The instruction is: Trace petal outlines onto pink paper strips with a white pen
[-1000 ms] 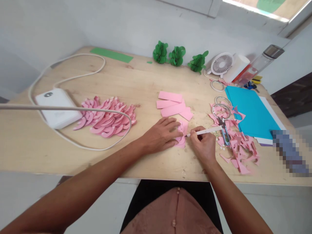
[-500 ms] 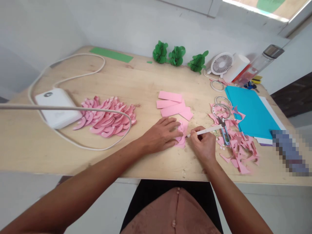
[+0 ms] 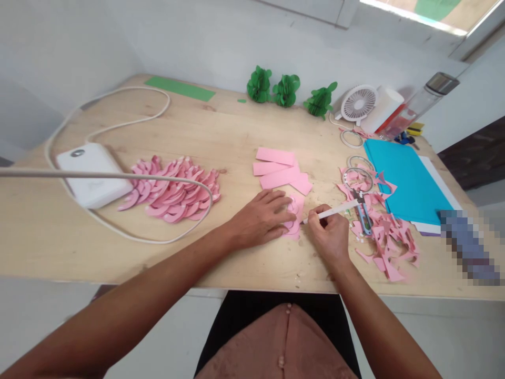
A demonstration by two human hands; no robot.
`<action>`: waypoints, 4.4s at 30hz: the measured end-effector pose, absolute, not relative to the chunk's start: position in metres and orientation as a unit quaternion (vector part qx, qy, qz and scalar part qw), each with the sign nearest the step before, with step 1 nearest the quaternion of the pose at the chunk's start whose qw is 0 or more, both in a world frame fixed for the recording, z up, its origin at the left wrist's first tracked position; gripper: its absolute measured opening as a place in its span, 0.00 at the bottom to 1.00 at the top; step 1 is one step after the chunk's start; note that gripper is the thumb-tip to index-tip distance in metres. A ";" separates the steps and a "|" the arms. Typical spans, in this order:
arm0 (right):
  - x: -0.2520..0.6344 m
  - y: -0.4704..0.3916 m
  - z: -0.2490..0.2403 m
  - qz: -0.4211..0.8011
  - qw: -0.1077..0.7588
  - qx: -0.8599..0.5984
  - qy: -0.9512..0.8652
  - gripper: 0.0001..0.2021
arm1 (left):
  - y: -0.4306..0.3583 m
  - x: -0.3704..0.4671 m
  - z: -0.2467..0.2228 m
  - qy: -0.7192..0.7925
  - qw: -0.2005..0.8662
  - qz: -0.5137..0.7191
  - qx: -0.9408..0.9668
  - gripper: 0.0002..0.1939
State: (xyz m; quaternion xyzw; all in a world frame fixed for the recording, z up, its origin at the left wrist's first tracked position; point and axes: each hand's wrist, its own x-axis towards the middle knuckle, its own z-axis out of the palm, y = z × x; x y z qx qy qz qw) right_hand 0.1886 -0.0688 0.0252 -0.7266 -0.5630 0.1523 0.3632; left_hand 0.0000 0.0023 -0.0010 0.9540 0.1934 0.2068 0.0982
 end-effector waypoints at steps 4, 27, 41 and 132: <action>0.189 -0.069 0.025 0.149 0.363 -0.725 -0.566 0.12 | 0.002 0.000 -0.001 0.194 0.102 0.208 0.953 0.12; 0.190 -0.068 0.024 0.155 0.359 -0.717 -0.577 0.11 | 0.002 0.000 -0.002 0.194 0.104 0.203 0.954 0.12; 0.189 -0.068 0.026 0.163 0.359 -0.716 -0.576 0.11 | 0.002 0.000 -0.002 0.194 0.106 0.206 0.953 0.12; 0.184 -0.074 0.030 0.405 0.406 -0.548 -0.609 0.05 | 0.002 0.000 0.003 0.206 0.138 0.206 0.947 0.10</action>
